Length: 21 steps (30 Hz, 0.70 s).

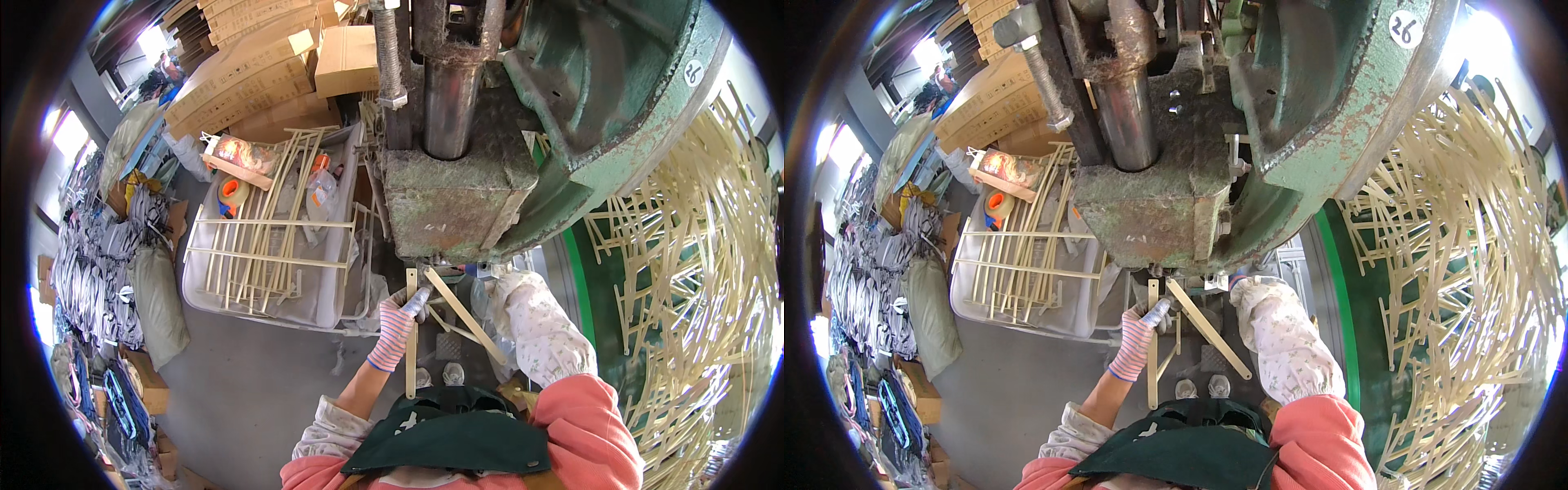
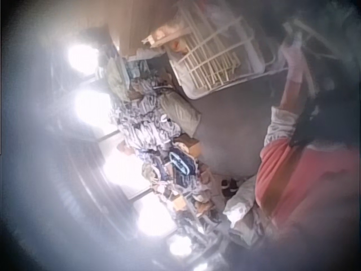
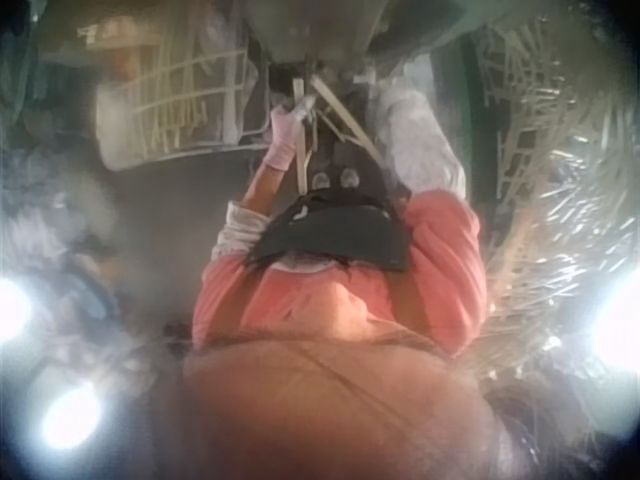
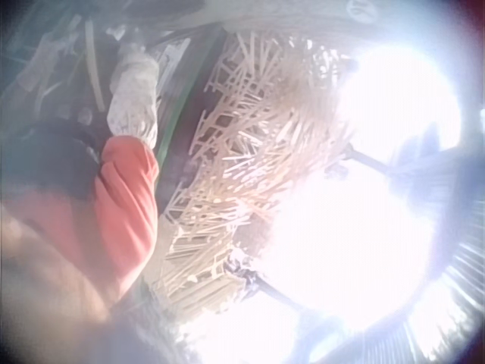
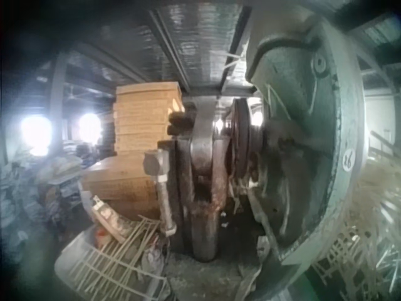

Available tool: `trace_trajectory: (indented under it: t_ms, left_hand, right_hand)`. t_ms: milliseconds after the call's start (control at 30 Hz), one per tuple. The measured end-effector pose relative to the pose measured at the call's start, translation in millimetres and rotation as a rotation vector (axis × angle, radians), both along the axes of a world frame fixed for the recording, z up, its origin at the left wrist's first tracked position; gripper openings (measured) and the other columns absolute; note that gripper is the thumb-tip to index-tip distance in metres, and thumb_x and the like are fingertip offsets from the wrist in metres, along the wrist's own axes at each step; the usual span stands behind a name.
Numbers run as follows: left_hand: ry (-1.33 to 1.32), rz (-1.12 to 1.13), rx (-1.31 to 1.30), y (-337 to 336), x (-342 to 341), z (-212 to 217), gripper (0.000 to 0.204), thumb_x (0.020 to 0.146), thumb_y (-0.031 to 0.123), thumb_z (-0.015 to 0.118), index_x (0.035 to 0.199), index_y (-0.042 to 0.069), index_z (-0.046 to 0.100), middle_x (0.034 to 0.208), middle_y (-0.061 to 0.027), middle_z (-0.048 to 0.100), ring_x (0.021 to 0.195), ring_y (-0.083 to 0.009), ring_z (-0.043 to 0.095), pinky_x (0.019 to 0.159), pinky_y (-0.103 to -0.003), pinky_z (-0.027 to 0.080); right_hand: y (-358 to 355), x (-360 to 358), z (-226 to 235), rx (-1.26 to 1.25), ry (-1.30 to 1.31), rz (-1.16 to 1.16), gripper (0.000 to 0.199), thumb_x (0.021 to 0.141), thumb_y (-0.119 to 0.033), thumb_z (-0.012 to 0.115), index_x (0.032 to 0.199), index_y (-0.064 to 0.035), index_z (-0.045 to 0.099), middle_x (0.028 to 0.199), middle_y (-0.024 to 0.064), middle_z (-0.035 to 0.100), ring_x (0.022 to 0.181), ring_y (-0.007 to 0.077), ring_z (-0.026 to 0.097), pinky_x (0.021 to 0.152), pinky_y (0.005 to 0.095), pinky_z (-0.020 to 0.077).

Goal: The person picks up wooden frame components from a conveyor, removes plastic wrapping, and uses a press machine to join the pieces. They repeatedly place frames under the press, operate it, and then move the assembled frames to a pile.

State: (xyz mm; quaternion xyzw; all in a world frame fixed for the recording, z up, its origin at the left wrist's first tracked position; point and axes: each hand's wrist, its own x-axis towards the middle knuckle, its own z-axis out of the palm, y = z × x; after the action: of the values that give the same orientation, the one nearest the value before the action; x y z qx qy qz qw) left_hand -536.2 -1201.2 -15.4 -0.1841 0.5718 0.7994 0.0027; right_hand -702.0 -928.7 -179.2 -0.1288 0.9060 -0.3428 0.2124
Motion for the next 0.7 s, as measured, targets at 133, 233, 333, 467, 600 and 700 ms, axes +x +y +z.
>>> trace_trajectory:
  t_ms: [133,233,333,467,600,700]
  left_hand:
    - [0.025,0.025,-0.014,2.6,-2.2,-0.1,0.014,0.086,0.017,0.064,0.086,0.003,0.066,0.06,-0.0006,0.057,0.053,-0.0068,0.048,0.051,-0.022,0.037]
    - [0.06,0.032,-0.003,4.3,-2.5,-0.6,0.013,0.088,0.016,0.062,0.085,0.003,0.065,0.063,-0.0003,0.057,0.053,-0.0066,0.048,0.052,-0.022,0.037]
    - [0.113,0.031,-0.018,4.4,-2.0,-1.3,0.015,0.091,0.012,0.054,0.099,0.002,0.062,0.065,0.001,0.055,0.057,-0.0068,0.048,0.056,-0.021,0.038]
    - [0.279,0.03,0.166,3.8,-1.6,-1.7,0.037,0.092,0.006,0.049,0.129,0.001,0.047,0.073,0.0013,0.055,0.058,-0.0055,0.046,0.057,-0.021,0.04]
    - [0.232,0.067,0.205,5.5,-1.5,0.5,0.044,0.091,0.005,0.051,0.134,0.002,0.043,0.081,0.001,0.057,0.06,-0.0061,0.047,0.057,-0.021,0.041]
    - [0.224,0.098,0.266,8.7,-1.3,4.9,0.045,0.09,0.006,0.052,0.134,0.002,0.043,0.076,0.002,0.054,0.061,-0.0064,0.047,0.058,-0.021,0.04]
  right_hand:
    - [1.1,-1.1,-6.2,-0.016,-0.002,-0.015,0.023,0.08,-0.022,0.059,0.087,0.0,0.064,0.079,0.0102,0.065,0.075,0.0219,0.06,0.068,0.0315,0.0496]
    - [-2.4,-5.0,-10.3,-0.02,-0.002,-0.018,0.023,0.081,-0.021,0.059,0.087,0.0003,0.064,0.079,0.0098,0.065,0.075,0.0208,0.06,0.067,0.0308,0.0495]
    - [-2.8,-7.0,-4.9,-0.034,0.005,-0.013,0.022,0.082,-0.02,0.058,0.088,0.0006,0.064,0.079,0.0094,0.065,0.075,0.0198,0.059,0.067,0.0301,0.0494]
    - [-9.7,1.5,21.2,-0.081,0.025,0.002,0.022,0.084,-0.02,0.058,0.089,0.001,0.063,0.079,0.0089,0.064,0.075,0.0183,0.059,0.067,0.0292,0.0493]
    - [-53.7,18.9,52.8,-0.401,0.072,0.086,0.022,0.086,-0.019,0.057,0.09,0.0014,0.063,0.079,0.0083,0.064,0.075,0.0169,0.059,0.066,0.0283,0.0492]
    - [-113.7,19.9,70.5,-0.584,0.05,0.146,0.021,0.087,-0.019,0.057,0.091,0.0017,0.063,0.079,0.0079,0.064,0.075,0.0159,0.058,0.066,0.0276,0.0491]
